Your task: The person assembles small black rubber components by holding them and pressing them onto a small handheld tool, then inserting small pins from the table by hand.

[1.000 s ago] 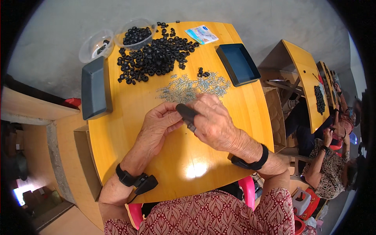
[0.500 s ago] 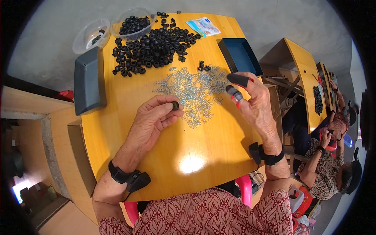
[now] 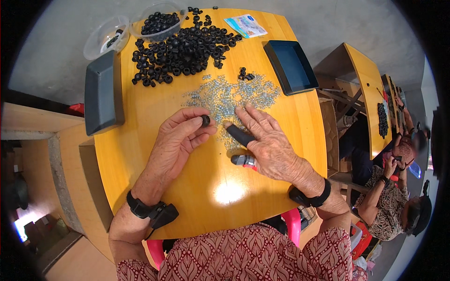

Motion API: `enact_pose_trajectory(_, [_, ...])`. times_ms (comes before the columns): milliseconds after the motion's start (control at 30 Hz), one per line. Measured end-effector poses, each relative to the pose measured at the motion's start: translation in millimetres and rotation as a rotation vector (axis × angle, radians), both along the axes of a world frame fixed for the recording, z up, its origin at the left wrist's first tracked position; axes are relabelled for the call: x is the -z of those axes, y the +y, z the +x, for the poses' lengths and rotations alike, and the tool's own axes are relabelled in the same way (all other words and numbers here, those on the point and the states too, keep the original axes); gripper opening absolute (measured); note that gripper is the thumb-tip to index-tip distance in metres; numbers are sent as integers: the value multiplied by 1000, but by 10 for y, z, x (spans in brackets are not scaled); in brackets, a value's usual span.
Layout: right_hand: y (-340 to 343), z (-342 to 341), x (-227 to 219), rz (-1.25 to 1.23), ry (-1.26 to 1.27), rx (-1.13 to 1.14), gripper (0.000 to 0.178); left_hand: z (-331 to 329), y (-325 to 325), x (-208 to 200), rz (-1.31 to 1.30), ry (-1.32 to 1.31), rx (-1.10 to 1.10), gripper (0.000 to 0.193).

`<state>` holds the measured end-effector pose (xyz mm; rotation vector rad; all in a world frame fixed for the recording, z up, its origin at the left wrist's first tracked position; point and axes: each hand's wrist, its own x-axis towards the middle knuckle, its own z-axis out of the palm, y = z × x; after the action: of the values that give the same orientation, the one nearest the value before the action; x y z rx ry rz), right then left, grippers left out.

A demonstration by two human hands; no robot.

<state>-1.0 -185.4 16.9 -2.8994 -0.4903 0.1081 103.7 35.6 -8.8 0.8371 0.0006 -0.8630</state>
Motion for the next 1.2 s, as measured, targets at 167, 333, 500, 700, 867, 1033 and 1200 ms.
enact_pose_trajectory(167, [86,-74,-27,9,14,-22,70,0,18,15,5,1,-21,22])
enact_pose_trajectory(333, [77,-152,-35,51,21,-25,73,2,-2,6,5,-5,-36,21])
enact_pose_trajectory(500, [62,58,-118,107,-71,-29,64,7,7,37,-2,-3,-56,22])
enact_pose_trajectory(700, [60,182,-4,29,-96,-42,53,16,12,52,-10,-10,-86,23])
enact_pose_trajectory(867, [46,91,-44,82,-86,24,46,11,-2,19,-15,-2,-85,22])
enact_pose_trajectory(1033, [54,47,-37,67,-96,-1,37,9,9,19,-11,-9,-92,23])
enact_pose_trajectory(1200, [50,48,-46,42,-94,-47,32,21,9,46,-47,-23,-129,23])
